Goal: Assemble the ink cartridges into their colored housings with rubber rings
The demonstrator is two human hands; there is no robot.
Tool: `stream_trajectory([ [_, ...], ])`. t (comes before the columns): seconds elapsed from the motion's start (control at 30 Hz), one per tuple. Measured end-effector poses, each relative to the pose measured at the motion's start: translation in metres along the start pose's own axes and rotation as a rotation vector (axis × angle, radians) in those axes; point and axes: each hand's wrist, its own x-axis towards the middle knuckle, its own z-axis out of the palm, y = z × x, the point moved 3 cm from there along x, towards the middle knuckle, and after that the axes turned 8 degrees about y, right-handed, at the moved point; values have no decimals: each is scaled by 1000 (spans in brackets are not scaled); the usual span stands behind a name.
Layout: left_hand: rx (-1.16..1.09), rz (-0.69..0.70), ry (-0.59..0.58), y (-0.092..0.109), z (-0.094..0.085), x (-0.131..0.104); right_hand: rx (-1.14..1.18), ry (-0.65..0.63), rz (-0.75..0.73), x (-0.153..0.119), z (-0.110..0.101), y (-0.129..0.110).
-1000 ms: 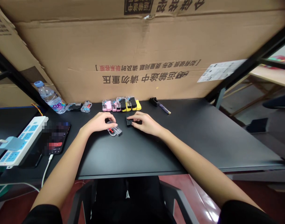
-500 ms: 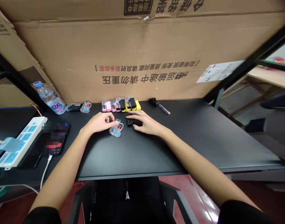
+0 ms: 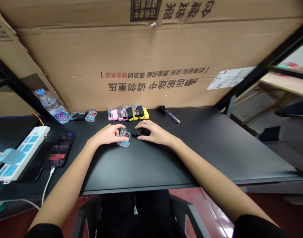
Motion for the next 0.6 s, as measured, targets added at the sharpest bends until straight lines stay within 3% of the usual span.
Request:
stream_trajectory([
  [0.43,-196,30,152,-7,2,4,-23,41,-19,2,3,9],
  [0.6,-321,-31,130,-8,10,7,-22,32,-21,2,5,3],
])
